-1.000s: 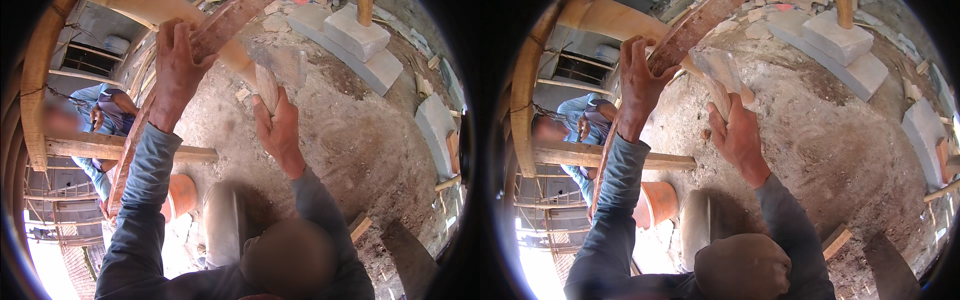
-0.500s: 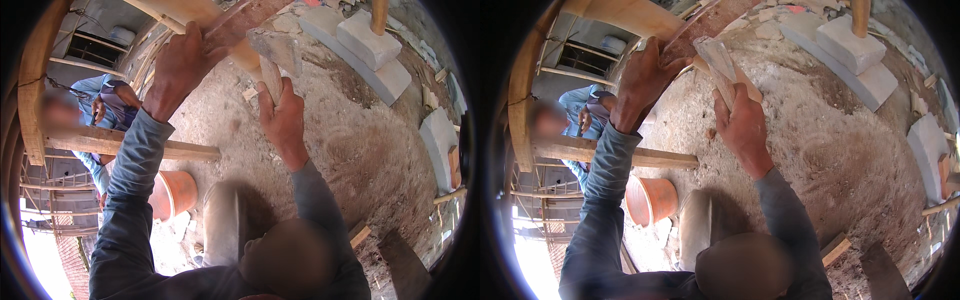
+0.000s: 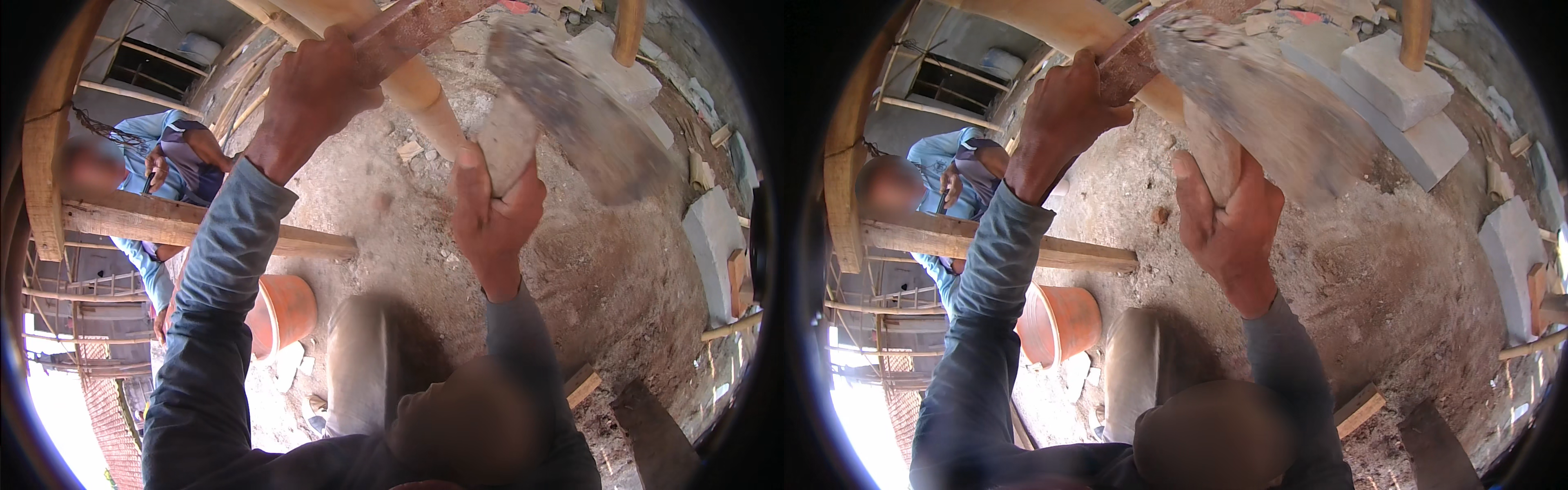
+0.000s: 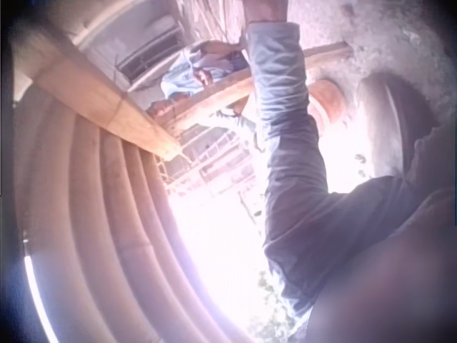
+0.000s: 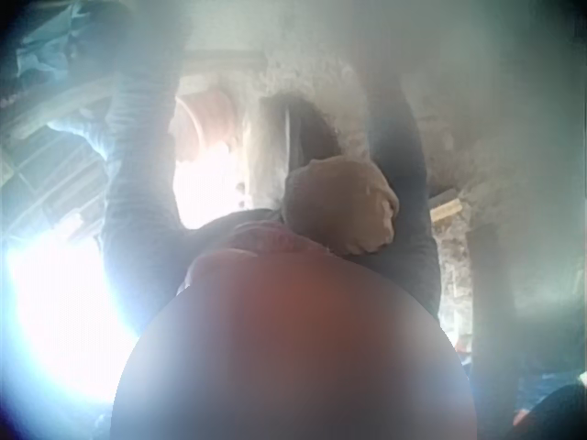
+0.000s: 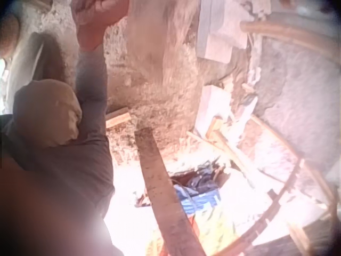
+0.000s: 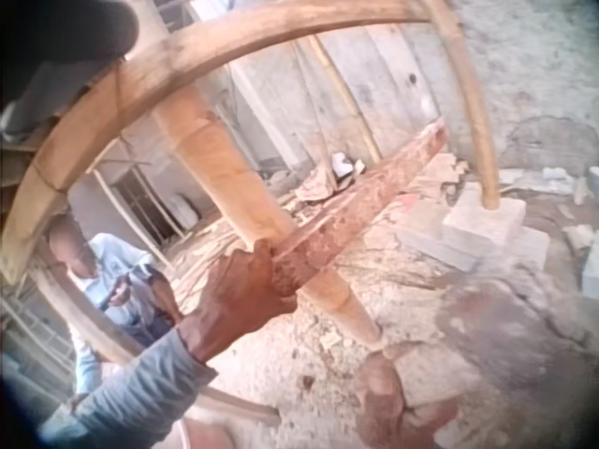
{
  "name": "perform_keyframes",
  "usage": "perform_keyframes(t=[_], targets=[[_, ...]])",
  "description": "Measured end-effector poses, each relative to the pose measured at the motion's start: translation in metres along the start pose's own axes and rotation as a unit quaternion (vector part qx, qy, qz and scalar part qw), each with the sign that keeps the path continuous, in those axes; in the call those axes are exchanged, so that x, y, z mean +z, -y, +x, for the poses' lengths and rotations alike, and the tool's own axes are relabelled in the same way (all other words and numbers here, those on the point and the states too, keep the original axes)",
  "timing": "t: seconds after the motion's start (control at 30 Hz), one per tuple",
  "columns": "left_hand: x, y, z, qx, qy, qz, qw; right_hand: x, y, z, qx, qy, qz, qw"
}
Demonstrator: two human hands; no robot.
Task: The person kneels on the ground and assembles a wooden structure by fitting planks into a frame. They use a hammer to secure the pieces and adjust the alignment of the wood.
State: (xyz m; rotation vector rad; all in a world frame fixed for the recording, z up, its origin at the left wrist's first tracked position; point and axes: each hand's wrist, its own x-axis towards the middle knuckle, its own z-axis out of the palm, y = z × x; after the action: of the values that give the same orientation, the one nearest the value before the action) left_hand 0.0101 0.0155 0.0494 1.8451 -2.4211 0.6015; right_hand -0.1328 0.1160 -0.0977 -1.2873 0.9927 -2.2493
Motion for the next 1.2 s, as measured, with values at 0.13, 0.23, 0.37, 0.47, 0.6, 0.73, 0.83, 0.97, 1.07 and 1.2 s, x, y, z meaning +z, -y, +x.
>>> perform_keyframes(t=[0.13, 0.23, 0.37, 0.47, 0.6, 0.73, 0.83, 0.97, 1.07, 1.2], targets=[[0.001, 0.001, 0.005, 0.019, 0.0, -0.006, 1.0, 0.012, -0.001, -0.002, -0.047, -0.103, 0.166, 0.98], [0.005, 0.003, 0.004, 0.017, -0.006, 0.002, 1.0, 0.01, -0.026, 0.002, 0.127, 0.175, -0.146, 0.966], [0.0, 0.004, 0.002, 0.013, -0.001, 0.002, 1.0, -0.002, 0.005, 0.0, 0.056, -0.009, 0.013, 0.998], [0.002, 0.002, 0.004, 0.008, 0.002, -0.003, 1.0, 0.005, 0.012, 0.007, -0.009, -0.096, 0.184, 0.978], [0.002, -0.002, 0.003, -0.003, 0.005, 0.007, 1.0, -0.008, -0.026, 0.001, 0.12, 0.209, -0.146, 0.959], [0.004, 0.004, 0.0, 0.008, -0.002, 0.004, 1.0, -0.011, 0.006, 0.008, 0.03, 0.079, -0.057, 0.995], [-0.001, -0.002, 0.006, 0.002, 0.017, -0.006, 1.0, -0.005, -0.016, -0.005, 0.017, 0.034, -0.075, 0.996], [0.008, 0.004, -0.005, 0.028, -0.016, 0.004, 0.999, -0.009, 0.002, 0.002, 0.189, 0.203, -0.12, 0.953], [0.002, 0.007, -0.002, 0.017, -0.009, 0.0, 1.0, -0.008, 0.014, 0.008, 0.067, 0.115, -0.047, 0.99], [0.0, -0.003, 0.004, -0.001, 0.02, -0.002, 1.0, -0.001, 0.029, 0.02, -0.033, -0.071, 0.25, 0.965]])
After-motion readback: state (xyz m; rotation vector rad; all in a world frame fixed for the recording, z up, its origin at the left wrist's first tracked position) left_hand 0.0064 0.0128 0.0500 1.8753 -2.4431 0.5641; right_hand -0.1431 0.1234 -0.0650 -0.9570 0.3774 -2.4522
